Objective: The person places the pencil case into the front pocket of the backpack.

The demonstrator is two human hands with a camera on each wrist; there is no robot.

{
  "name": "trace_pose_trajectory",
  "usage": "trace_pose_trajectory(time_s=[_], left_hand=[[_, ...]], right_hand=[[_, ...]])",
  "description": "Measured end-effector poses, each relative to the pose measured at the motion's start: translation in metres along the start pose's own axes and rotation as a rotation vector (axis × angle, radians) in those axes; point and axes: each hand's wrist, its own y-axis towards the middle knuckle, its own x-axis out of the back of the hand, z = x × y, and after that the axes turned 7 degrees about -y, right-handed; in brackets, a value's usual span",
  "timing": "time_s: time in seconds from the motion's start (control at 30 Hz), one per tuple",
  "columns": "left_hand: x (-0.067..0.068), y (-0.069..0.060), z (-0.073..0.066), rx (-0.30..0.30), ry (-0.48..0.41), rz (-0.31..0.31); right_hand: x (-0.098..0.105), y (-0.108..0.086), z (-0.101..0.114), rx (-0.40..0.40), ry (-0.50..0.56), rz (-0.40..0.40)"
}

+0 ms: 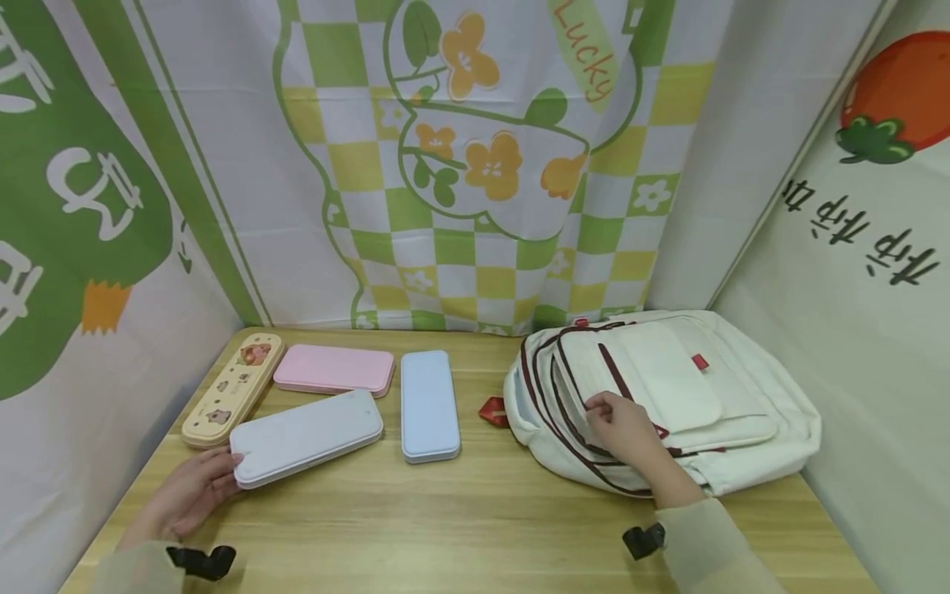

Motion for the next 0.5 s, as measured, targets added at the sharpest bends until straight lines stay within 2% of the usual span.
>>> trace_pose_trajectory(time_s=[0.07,0.17,0.27,0.4,0.5], left_hand=[[-0.002,-0.001,-0.001,0.002,0.022,-0.041],[-0.005,-0.002,-0.001,0.002,0.026,-0.069],[-0.006,-0.004,-0.002,-0.015,-0.043,-0.088],[-0.006,-0.007,-0.002,-0.076,-0.141,-0.08],[-0.007,-0.01,-0.002,-0.123,-0.177,-0.053]], right_hand=[[0.005,0.0,-0.001,-0.001,0.028,0.014],[0.012,-0.002,-0.002,-0.015,0.069,0.025],[0.02,-0.003,-0.001,-0.025,0.092,0.019],[0.03,-0.001,-0.002,-0.032,0.117,-0.002],[0.038,-0.002,-0.003,-0.047,0.156,-0.008]])
